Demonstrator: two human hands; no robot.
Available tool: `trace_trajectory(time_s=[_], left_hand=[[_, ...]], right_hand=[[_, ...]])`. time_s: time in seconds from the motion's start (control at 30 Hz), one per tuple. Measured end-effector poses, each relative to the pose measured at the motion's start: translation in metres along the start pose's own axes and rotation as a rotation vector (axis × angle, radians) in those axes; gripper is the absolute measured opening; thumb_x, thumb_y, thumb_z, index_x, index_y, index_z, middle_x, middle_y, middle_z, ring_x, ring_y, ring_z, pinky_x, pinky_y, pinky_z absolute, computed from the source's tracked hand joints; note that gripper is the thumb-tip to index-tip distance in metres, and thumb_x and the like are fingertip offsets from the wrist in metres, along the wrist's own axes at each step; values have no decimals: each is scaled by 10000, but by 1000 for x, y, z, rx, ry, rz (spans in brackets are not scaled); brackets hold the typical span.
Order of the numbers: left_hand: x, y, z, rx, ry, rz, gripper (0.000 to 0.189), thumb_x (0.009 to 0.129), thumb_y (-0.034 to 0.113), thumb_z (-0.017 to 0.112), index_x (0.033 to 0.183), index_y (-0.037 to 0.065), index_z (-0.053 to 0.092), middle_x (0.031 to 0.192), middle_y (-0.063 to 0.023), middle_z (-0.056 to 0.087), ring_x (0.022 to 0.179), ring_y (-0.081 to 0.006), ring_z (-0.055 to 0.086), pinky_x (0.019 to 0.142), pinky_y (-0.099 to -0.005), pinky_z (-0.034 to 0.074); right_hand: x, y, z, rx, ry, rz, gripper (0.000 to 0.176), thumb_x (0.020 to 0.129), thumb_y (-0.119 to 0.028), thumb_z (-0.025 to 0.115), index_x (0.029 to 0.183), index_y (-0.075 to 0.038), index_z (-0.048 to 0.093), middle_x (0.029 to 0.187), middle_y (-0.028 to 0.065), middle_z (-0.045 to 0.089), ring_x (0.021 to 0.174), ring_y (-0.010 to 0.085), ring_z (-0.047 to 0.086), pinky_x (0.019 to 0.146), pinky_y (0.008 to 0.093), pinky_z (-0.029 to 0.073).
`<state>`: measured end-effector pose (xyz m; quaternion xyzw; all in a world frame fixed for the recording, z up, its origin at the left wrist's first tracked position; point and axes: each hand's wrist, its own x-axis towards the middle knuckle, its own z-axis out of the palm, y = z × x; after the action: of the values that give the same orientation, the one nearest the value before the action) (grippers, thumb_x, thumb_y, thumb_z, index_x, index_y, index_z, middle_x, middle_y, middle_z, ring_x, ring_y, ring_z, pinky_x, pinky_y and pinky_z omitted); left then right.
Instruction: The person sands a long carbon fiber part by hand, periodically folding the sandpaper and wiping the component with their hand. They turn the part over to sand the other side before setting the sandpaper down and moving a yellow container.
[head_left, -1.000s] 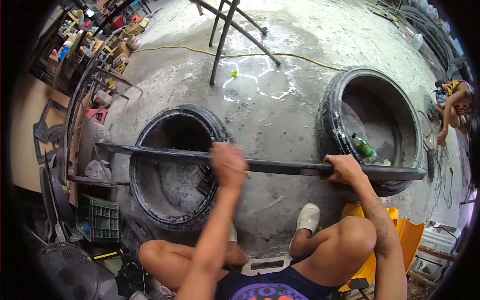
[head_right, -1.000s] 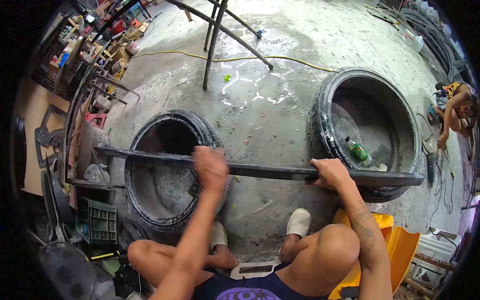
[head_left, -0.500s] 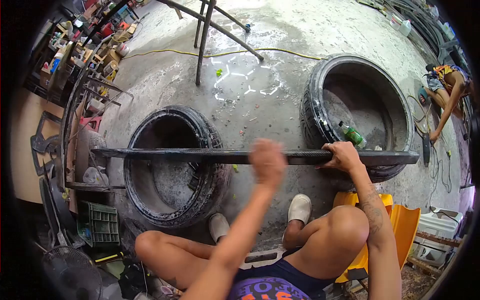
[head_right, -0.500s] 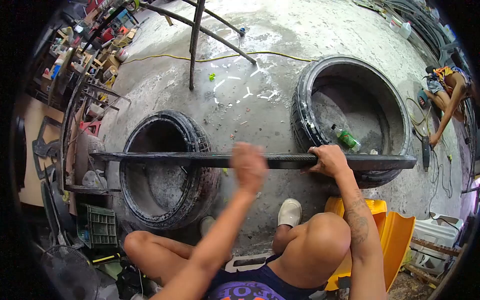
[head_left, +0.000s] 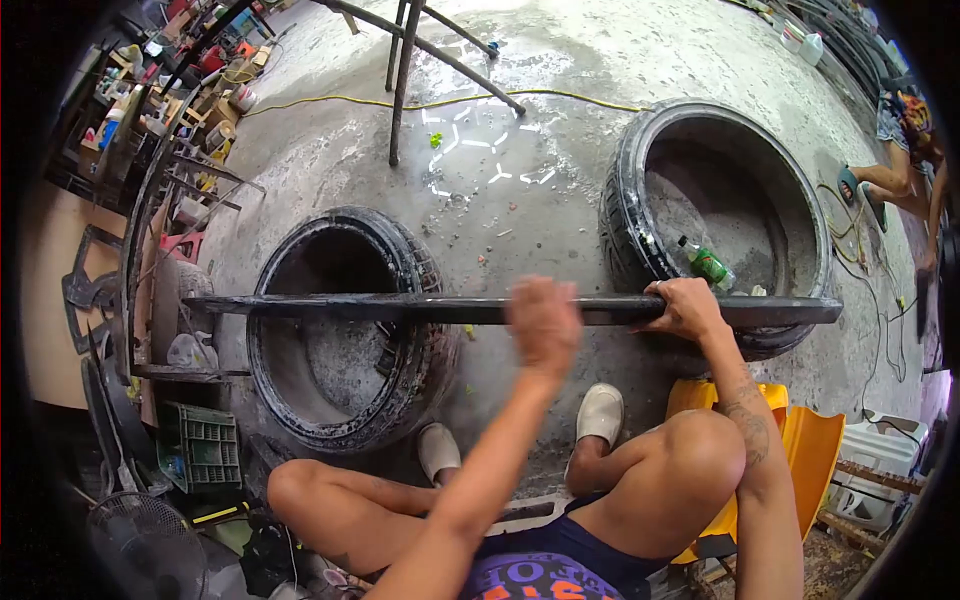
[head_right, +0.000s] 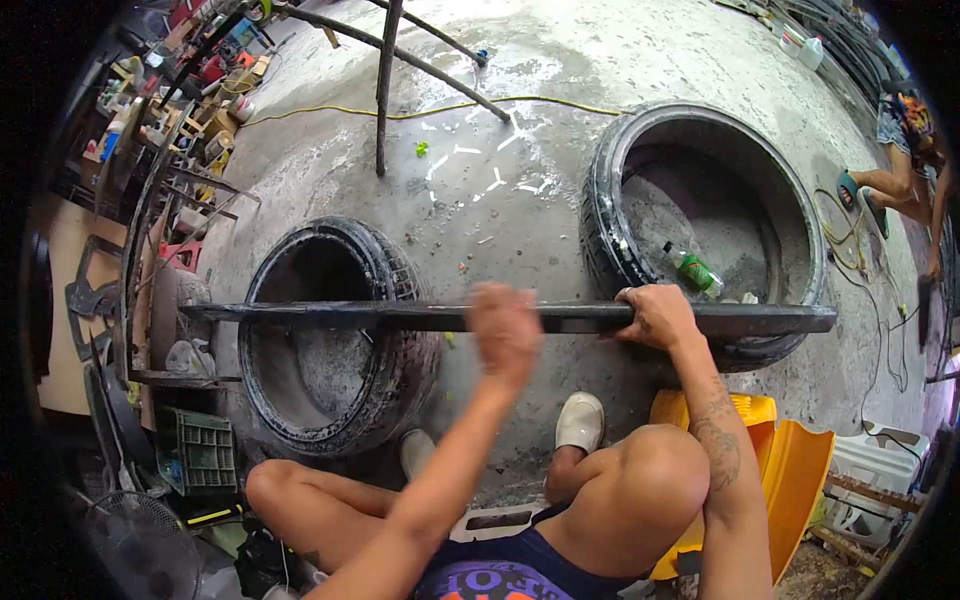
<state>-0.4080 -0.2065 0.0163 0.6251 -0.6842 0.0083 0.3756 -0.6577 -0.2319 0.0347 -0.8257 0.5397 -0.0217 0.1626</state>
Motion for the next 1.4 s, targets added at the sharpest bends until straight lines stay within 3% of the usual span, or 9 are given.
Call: trace_trajectory(time_s=[0.1,0.27,0.4,0.53,0.6,0.8,1.07,1.17,1.4], left_hand=[[-5,26,14,-95,-80,161,247,938,231,604,850,38,477,854,-167,467,853,-353,482,749,-486,381],[20,-138,-66,224,65,-202,265,959,237,589,843,28,477,860,-193,477,821,-376,491,726,-508,384],[11,-77,-13,348,185,117,250,966,240,553,875,11,513,901,-208,490,875,-393,499,793,-527,395],[3,84,35,-111,-176,108,224,971,250,542,897,39,521,922,-184,512,881,-366,514,787,-461,423],[8,49,22,-237,-139,187,203,970,230,545,920,35,521,940,-197,523,888,-374,521,796,-482,426],[32,-116,-65,254,147,-177,269,932,212,604,880,-14,468,880,-217,479,850,-405,488,759,-511,383],[-6,131,69,-172,-148,171,164,961,232,533,939,70,540,930,-145,516,887,-323,516,764,-454,420],[2,77,48,-154,-206,286,195,981,235,509,979,45,549,975,-162,536,931,-331,526,780,-464,420],[31,-116,-59,302,85,-302,243,947,212,571,864,12,462,889,-216,488,856,-411,497,771,-513,387]], right_hand=[[-1,-3,-7,-12,-18,44,549,651,-532,830,1018,-136,734,838,133,710,848,329,691,749,441,533],[1,-8,-8,-5,-23,42,547,652,-540,822,1005,-132,730,844,133,710,850,327,691,748,444,531],[3,4,3,-3,41,-18,548,643,-521,822,1005,-122,724,843,133,710,849,324,691,748,448,530],[1,6,-6,-37,-41,62,536,618,-447,857,1022,-125,713,939,115,710,955,317,671,802,439,523],[-3,16,-17,46,27,-218,597,586,-396,892,1082,-130,692,1123,108,670,1083,315,620,904,420,500],[-34,43,-20,25,73,54,830,583,-500,881,1303,-208,589,1297,96,625,1067,328,654,893,440,534],[-31,53,-10,-37,38,60,860,593,-568,845,1360,-293,569,1324,79,639,970,316,700,809,437,564],[-35,54,-9,-56,27,46,884,582,-634,824,1385,-372,559,1363,118,611,970,312,708,812,425,566],[-35,52,-8,-55,65,30,812,587,-636,821,1322,-356,623,1356,132,613,965,306,708,820,418,564]])
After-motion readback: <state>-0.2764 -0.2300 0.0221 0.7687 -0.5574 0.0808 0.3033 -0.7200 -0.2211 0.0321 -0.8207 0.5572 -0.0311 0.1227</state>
